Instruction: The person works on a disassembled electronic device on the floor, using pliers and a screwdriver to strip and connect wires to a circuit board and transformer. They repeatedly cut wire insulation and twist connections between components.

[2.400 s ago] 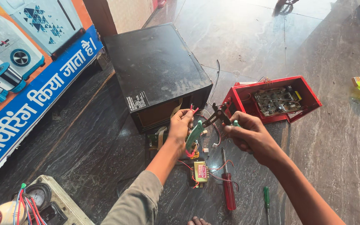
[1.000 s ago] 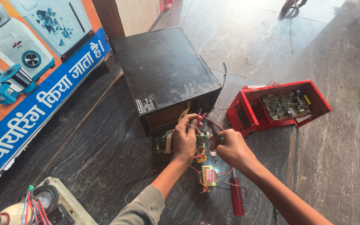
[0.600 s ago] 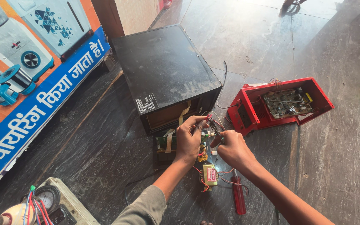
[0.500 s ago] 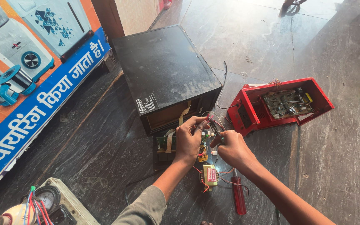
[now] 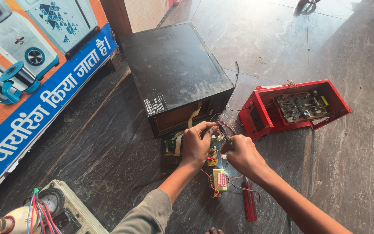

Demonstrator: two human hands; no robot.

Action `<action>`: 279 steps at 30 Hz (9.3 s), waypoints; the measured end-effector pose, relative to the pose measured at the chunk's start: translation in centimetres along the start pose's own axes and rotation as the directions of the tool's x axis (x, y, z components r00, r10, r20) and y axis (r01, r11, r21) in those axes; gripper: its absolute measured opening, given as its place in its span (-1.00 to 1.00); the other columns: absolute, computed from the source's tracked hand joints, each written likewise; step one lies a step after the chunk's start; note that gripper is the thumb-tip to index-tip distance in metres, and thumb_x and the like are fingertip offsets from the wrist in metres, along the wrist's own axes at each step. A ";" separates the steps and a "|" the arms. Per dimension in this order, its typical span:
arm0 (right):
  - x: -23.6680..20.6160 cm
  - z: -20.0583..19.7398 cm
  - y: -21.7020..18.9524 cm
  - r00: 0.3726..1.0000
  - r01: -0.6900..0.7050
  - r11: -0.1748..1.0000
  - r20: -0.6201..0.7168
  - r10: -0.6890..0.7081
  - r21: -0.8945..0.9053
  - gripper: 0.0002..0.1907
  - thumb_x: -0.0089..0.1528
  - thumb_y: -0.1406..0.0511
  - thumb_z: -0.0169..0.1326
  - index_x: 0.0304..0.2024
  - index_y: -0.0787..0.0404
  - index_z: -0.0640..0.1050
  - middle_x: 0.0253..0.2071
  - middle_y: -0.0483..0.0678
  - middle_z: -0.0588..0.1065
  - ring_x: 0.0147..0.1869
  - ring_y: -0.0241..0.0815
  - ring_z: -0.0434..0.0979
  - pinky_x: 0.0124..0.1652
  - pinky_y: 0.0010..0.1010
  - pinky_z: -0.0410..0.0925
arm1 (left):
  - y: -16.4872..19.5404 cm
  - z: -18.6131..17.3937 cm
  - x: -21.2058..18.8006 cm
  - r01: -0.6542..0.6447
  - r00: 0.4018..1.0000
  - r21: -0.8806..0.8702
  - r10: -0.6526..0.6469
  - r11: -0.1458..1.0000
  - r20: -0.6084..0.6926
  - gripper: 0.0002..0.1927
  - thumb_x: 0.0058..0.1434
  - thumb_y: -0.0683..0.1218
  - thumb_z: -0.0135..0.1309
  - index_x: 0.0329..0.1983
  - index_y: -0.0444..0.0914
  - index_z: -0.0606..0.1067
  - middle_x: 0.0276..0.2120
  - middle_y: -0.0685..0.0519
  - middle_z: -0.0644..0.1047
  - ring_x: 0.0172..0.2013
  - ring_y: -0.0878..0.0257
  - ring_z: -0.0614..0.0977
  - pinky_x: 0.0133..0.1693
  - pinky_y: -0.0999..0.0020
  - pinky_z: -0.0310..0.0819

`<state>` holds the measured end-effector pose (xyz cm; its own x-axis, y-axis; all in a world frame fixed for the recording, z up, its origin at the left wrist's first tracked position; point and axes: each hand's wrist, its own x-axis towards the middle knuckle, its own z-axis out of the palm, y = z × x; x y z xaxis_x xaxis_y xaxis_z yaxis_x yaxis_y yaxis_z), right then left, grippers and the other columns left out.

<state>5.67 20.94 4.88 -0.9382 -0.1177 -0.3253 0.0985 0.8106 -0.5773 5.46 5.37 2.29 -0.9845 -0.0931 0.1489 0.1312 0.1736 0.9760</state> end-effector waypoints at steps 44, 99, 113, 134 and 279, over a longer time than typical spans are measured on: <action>1.8 0.4 4.2 0.988 0.035 0.948 0.132 -0.081 0.316 -0.49 0.15 0.56 -0.12 0.12 0.14 0.47 -0.34 -0.09 0.47 -0.25 -0.35 0.40 -0.26 -0.40 0.34 | 0.6 1.9 0.1 -0.100 0.991 0.228 0.076 0.969 0.112 -0.80 0.33 -0.10 0.05 -0.15 -0.29 0.62 -0.37 -0.14 0.66 -0.32 0.03 0.74 -0.29 0.19 0.53; 1.1 -0.2 4.3 0.985 -0.061 0.869 0.171 -0.028 0.491 -0.30 0.04 0.58 -0.19 0.23 0.08 0.42 -0.31 -0.10 0.47 -0.34 -0.36 0.35 -0.37 -0.46 0.27 | 0.9 2.4 0.3 -0.175 0.972 0.329 0.111 0.928 0.205 -0.67 0.11 0.00 0.25 -0.24 -0.34 0.49 -0.47 -0.17 0.64 -0.40 -0.03 0.71 -0.33 0.14 0.55; 4.8 -1.7 5.2 0.920 -0.302 0.555 0.390 -0.044 0.775 -0.46 -0.07 0.62 -0.13 -0.06 0.17 0.43 -0.27 -0.17 0.43 -0.31 -0.38 0.44 -0.32 -0.46 0.34 | -0.3 5.3 3.0 0.226 0.974 -0.396 -0.208 0.890 0.089 -0.58 0.22 -0.05 0.31 -0.58 -0.19 0.30 -0.65 0.27 0.35 -0.57 0.55 0.38 -0.59 0.50 0.32; 6.2 -0.1 5.7 0.985 -0.080 0.579 0.155 -0.082 0.811 -0.69 0.32 0.13 0.09 -0.24 0.27 0.51 -0.42 -0.10 0.50 -0.41 -0.35 0.48 -0.41 -0.46 0.35 | -3.7 5.2 1.7 0.590 0.788 -0.217 -0.495 0.778 0.365 -0.45 0.22 0.34 0.00 0.03 -0.12 0.30 -0.26 0.09 0.55 -0.35 0.32 0.66 -0.32 0.42 0.50; -1.1 -5.9 2.3 0.682 0.679 0.692 -0.138 -0.719 -0.246 -0.89 0.25 0.37 0.16 -0.28 0.34 0.55 -0.38 0.14 0.52 -0.30 0.10 0.58 -0.31 -0.19 0.37 | 1.7 4.0 -1.4 0.137 0.976 0.257 -0.174 0.957 0.128 -0.60 0.29 0.06 -0.03 -0.51 -0.33 0.48 -0.60 -0.18 0.52 -0.51 -0.02 0.63 -0.38 0.10 0.42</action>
<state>4.92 26.31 8.35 -0.7562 -0.5832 0.2967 -0.6506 0.6216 -0.4363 6.57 9.70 3.12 -0.9990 0.0047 -0.0447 -0.0389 0.4055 0.9133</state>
